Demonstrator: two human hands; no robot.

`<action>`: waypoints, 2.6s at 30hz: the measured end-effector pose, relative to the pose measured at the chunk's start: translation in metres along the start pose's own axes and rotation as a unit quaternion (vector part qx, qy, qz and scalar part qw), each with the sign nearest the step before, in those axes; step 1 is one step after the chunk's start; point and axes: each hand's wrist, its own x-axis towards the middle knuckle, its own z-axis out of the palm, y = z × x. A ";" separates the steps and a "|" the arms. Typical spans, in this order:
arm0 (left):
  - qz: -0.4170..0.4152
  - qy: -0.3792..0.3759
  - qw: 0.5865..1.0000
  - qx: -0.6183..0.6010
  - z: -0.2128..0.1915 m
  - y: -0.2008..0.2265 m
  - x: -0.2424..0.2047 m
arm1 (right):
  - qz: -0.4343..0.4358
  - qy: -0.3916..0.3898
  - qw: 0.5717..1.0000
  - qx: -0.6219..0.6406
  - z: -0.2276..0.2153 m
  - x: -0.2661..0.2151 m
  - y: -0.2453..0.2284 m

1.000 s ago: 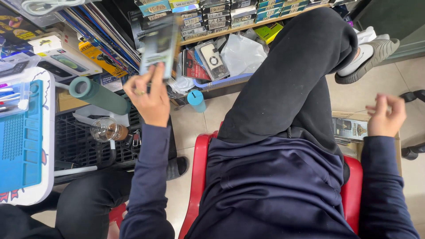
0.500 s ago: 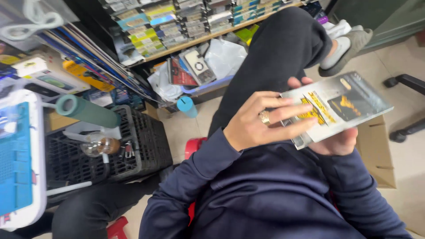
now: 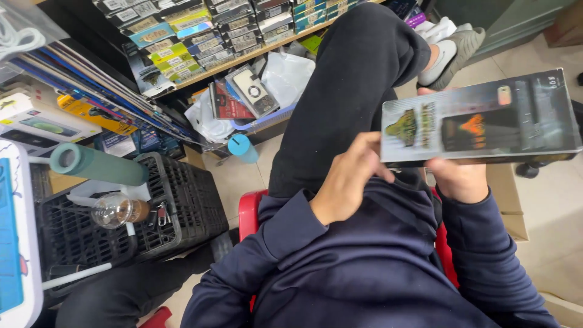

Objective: The person sits on a red chair and repeatedly picks up small black cards and white packets from a cardboard box. They handle the items on their lap, separating the cards from the packets, and place the sorted items back into the box.

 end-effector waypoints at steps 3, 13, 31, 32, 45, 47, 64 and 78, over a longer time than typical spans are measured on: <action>-0.132 0.001 0.959 -0.250 0.005 -0.035 0.014 | 0.016 -0.076 0.986 -0.148 0.009 0.013 -0.040; -0.219 -0.084 0.878 -0.417 0.006 -0.040 0.020 | 0.043 -0.096 0.990 -0.096 0.015 0.013 -0.043; -0.188 -0.122 0.856 -0.466 0.008 -0.058 0.017 | 0.005 -0.040 0.991 -0.129 0.015 0.008 -0.042; -0.197 -0.121 0.853 -0.468 0.008 -0.060 0.018 | 0.033 -0.050 0.992 -0.115 0.013 0.007 -0.041; -0.252 -0.078 0.833 -0.487 0.010 -0.074 0.021 | 0.066 -0.001 0.960 -0.272 0.021 0.005 -0.040; -0.254 -0.090 0.833 -0.482 0.009 -0.074 0.023 | 0.059 -0.010 0.964 -0.260 0.031 0.007 -0.047; -0.207 -0.150 0.840 -0.479 0.009 -0.075 0.016 | 0.013 0.026 0.991 -0.127 0.017 -0.012 -0.019; 0.003 0.078 0.997 -0.030 0.003 -0.073 0.017 | 0.085 0.496 0.790 0.349 -0.172 -0.039 0.052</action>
